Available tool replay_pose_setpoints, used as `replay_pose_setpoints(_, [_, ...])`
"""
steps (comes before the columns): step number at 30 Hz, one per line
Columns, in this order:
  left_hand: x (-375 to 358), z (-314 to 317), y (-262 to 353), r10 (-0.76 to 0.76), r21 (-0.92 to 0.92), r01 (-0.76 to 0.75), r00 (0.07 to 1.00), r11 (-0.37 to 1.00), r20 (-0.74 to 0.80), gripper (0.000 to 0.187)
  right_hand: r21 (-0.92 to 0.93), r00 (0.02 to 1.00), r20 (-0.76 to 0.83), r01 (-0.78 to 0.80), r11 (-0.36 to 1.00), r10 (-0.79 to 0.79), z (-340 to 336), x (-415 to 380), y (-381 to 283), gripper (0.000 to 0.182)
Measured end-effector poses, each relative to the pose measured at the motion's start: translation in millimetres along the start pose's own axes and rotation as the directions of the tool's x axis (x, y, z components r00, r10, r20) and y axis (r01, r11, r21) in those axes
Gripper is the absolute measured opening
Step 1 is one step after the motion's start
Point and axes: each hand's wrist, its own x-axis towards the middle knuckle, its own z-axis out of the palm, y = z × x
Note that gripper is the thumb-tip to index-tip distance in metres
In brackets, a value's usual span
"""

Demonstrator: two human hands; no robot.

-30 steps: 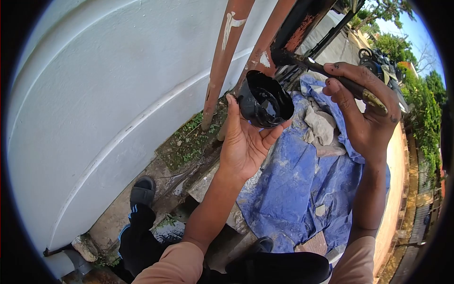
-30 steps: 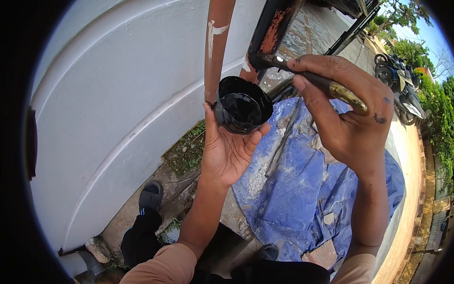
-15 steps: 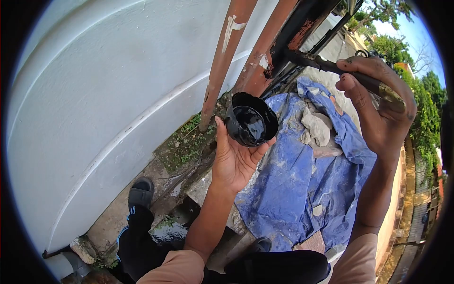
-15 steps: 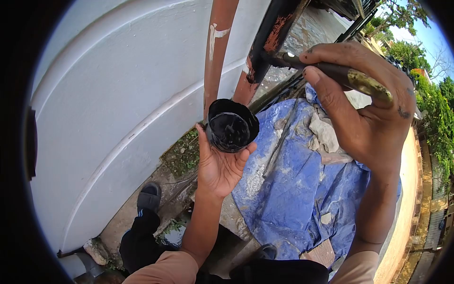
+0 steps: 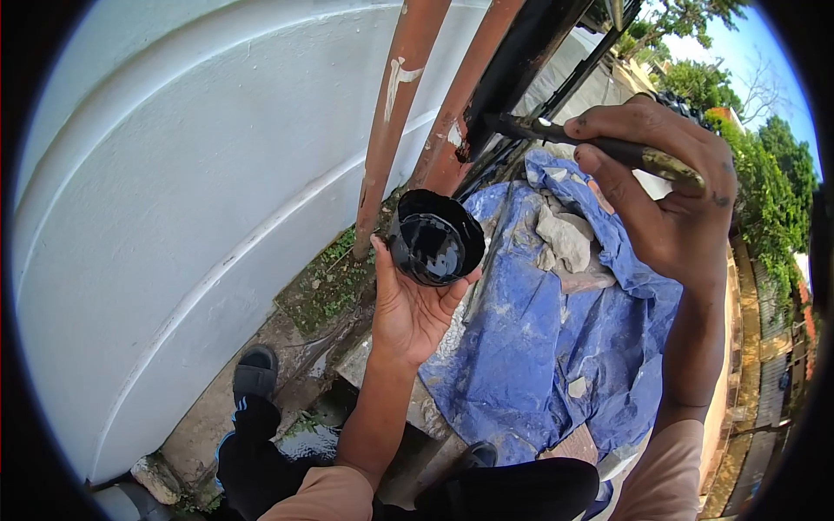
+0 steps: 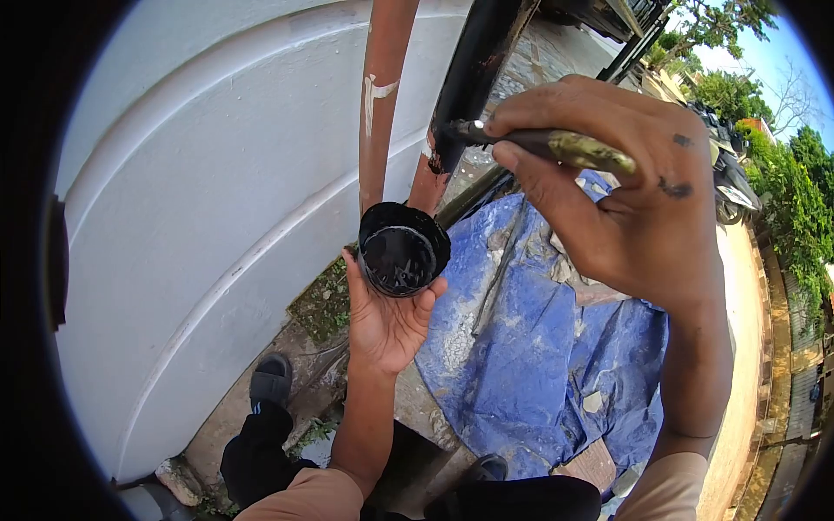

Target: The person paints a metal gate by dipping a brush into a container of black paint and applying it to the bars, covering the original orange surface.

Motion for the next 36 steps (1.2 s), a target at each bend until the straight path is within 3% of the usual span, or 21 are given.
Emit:
replay_pose_setpoints(2, [-2,1,0,0.006,0.006,-0.006,1.000,1.000,-0.010,0.080,-0.044,0.999,0.038,0.015,0.999,-0.014,11,3,7,0.016])
replay_pose_setpoints(4, [-3,-1,0,0.008,0.014,-0.008,1.000,1.000,-0.012,0.080,-0.025,0.997,-0.067,0.025,0.999,-0.027,4,9,20,0.018])
replay_pose_setpoints(5, [-3,-1,0,0.007,0.020,-0.006,1.000,1.000,-0.026,0.080,0.055,0.992,-0.109,-0.054,0.997,0.060,-9,11,20,0.020])
replay_pose_setpoints(6, [-3,-1,-1,0.004,0.023,-0.003,1.000,1.000,-0.023,0.080,-0.045,0.990,-0.142,-0.012,0.999,0.005,-26,15,22,0.020])
replay_pose_setpoints(8, [-3,-3,-1,-0.001,0.031,0.002,1.000,1.000,-0.018,0.080,-0.055,0.952,-0.244,-0.203,0.978,0.184,-51,12,15,0.019])
replay_pose_setpoints(9, [-4,-2,-2,-0.002,0.031,0.002,1.000,1.000,-0.019,0.080,-0.014,0.942,-0.262,-0.220,0.975,0.209,-53,8,15,0.019])
replay_pose_setpoints(13, [-6,-2,0,-0.010,0.009,0.010,1.000,1.000,-0.004,0.079,0.006,0.995,-0.094,0.045,0.999,-0.044,-26,0,13,0.018])
replay_pose_setpoints(14, [-7,-3,0,-0.014,-0.003,0.014,1.000,1.000,0.000,0.078,0.027,0.999,-0.004,-0.033,0.999,0.033,-23,4,8,0.017])
replay_pose_setpoints(16, [-8,-4,-1,-0.021,-0.009,0.022,1.000,1.000,0.016,0.076,0.003,0.998,-0.052,0.033,0.999,-0.033,-23,9,23,0.016])
replay_pose_setpoints(18, [-9,-7,-3,-0.027,-0.023,0.028,1.000,0.999,0.012,0.076,0.151,0.981,-0.150,-0.103,0.983,0.126,-46,16,30,0.018])
replay_pose_setpoints(19, [-10,-8,-5,-0.014,0.024,0.014,1.000,1.000,0.014,0.078,0.046,0.982,-0.179,-0.053,0.998,0.060,-66,21,36,0.020])
replay_pose_setpoints(22, [-12,-9,-6,-0.046,-0.020,0.045,0.999,0.999,-0.030,0.075,-0.036,0.935,-0.338,-0.125,0.991,0.106,-97,15,30,0.021])
replay_pose_setpoints(24, [-14,-12,-4,-0.044,-0.040,0.043,0.999,0.998,-0.019,0.076,-0.110,0.925,-0.333,-0.234,0.966,0.186,-90,8,17,0.021])
replay_pose_setpoints(27, [-22,-14,5,-0.003,-0.046,0.003,1.000,0.999,0.011,0.077,-0.113,0.950,-0.256,-0.214,0.970,0.180,-50,20,-14,0.019])
replay_pose_setpoints(28, [-23,-14,8,0.005,-0.045,-0.003,1.000,0.999,0.026,0.077,-0.015,0.964,-0.201,-0.183,0.983,0.176,-35,30,-23,0.018])
replay_pose_setpoints(29, [-24,-17,13,0.007,-0.036,-0.006,1.000,0.999,0.022,0.078,-0.043,0.960,-0.124,-0.257,0.966,0.250,-22,43,-30,0.015])
replay_pose_setpoints(30, [-25,-18,17,0.016,-0.031,-0.015,1.000,0.999,0.019,0.079,0.031,0.986,-0.099,-0.132,0.991,0.134,1,54,-24,0.011])
replay_pose_setpoints(31, [-26,-18,22,0.027,-0.027,-0.027,0.999,0.999,0.020,0.079,-0.047,0.983,0.004,-0.185,0.982,0.186,18,65,-29,0.010])
replay_pose_setpoints(32, [-27,-19,26,0.044,-0.023,-0.043,0.999,0.999,0.023,0.079,-0.185,0.999,-0.013,-0.042,0.982,0.040,39,73,-18,0.014])
replay_pose_setpoints(34, [-28,-21,34,0.082,-0.020,-0.082,0.996,0.996,0.024,0.079,-0.245,0.960,0.169,-0.177,0.953,0.222,68,84,-18,0.020])
replay_pose_setpoints(36, [-30,-22,39,0.107,-0.028,-0.107,0.994,0.994,0.010,0.079,-0.360,0.948,0.245,-0.106,0.927,0.203,91,88,-7,0.019])
